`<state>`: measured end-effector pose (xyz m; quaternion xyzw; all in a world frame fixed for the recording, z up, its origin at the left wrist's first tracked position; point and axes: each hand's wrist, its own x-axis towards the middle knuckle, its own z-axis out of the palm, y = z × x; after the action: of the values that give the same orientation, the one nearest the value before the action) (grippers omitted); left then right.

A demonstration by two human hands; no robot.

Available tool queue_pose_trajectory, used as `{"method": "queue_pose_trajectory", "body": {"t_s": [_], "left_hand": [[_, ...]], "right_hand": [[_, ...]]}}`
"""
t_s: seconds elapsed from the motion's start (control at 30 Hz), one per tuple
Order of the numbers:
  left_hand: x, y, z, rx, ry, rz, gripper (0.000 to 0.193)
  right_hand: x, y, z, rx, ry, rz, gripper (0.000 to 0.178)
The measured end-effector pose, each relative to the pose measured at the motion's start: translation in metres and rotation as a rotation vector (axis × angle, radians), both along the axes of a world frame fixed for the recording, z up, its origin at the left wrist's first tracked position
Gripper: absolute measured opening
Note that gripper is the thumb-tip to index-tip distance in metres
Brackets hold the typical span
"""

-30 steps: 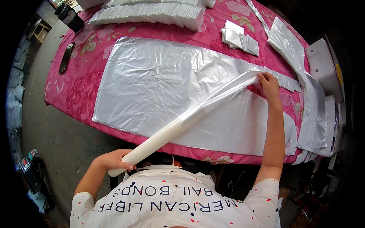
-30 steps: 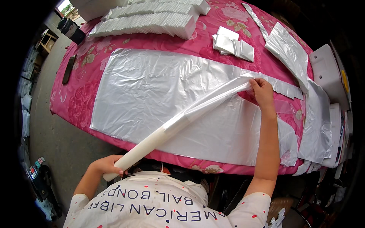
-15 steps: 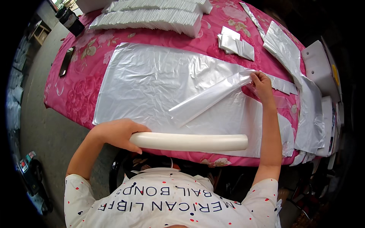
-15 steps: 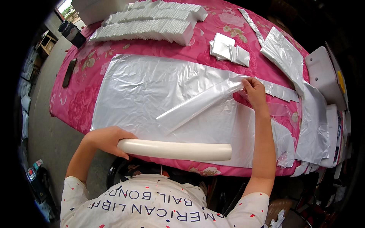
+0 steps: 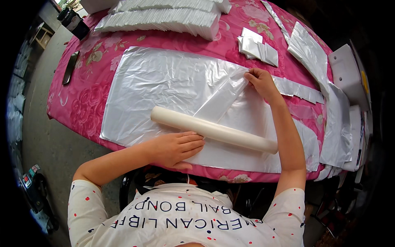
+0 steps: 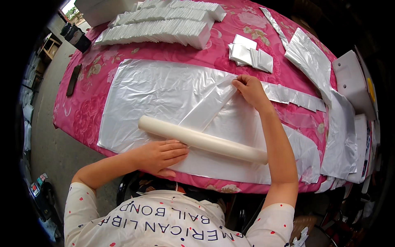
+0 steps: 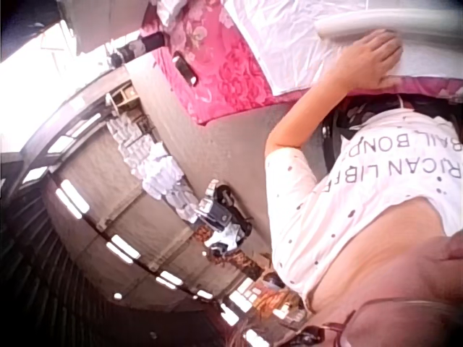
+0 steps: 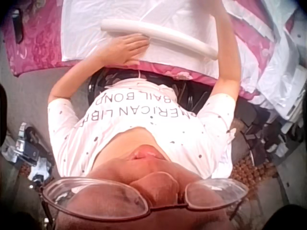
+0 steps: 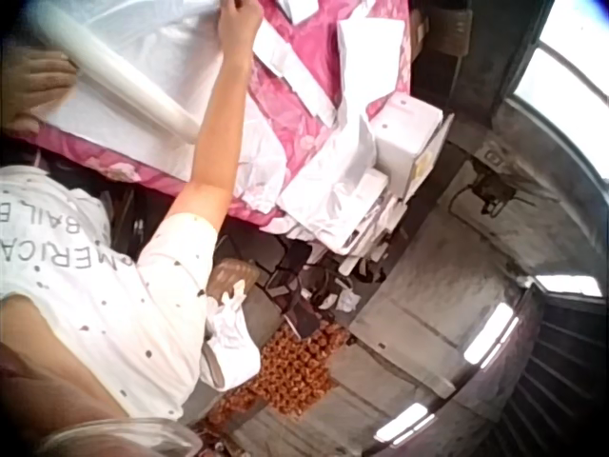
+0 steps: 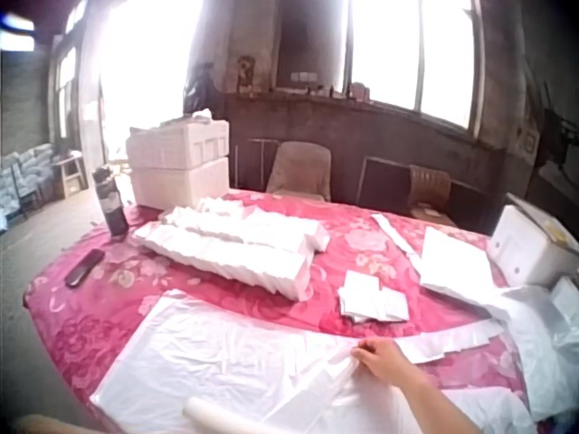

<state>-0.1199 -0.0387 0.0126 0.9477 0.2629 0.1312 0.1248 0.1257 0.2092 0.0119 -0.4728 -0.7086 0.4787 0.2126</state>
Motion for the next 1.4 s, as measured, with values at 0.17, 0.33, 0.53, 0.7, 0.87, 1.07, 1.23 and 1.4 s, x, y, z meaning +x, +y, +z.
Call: {"method": "queue_pose_trajectory", "body": {"t_s": [0.17,0.33,0.53,0.7,0.87,1.07,1.23,1.4], "left_hand": [[0.001,-0.010,-0.008,-0.160,0.093,0.090,0.081],[0.009,-0.018,-0.007,-0.192,0.096,0.140,0.081],[0.048,-0.048,-0.015,-0.150,0.102,0.331,0.077],[0.062,-0.061,-0.020,-0.149,0.124,0.369,0.073],[0.052,-0.054,-0.015,-0.249,-0.035,0.180,0.069],[0.026,-0.035,-0.010,-0.211,-0.036,0.150,0.070],[0.047,-0.054,-0.020,0.040,0.238,0.261,0.068],[0.056,-0.067,-0.018,-0.024,0.263,0.209,0.075]], "right_hand": [[-0.006,0.004,0.009,-0.133,0.082,-0.117,0.024],[-0.007,-0.020,0.013,0.153,0.119,-0.201,0.039],[-0.017,-0.165,0.031,0.402,-0.191,0.513,0.049],[-0.007,-0.176,0.020,0.631,-0.353,0.287,0.050],[0.046,-0.105,0.010,0.746,-0.576,-0.137,0.047],[0.046,-0.123,0.025,0.724,-0.464,-0.059,0.055],[-0.012,-0.194,0.035,0.508,-0.217,0.349,0.060],[-0.031,-0.179,0.018,0.740,-0.186,0.424,0.052]]}}
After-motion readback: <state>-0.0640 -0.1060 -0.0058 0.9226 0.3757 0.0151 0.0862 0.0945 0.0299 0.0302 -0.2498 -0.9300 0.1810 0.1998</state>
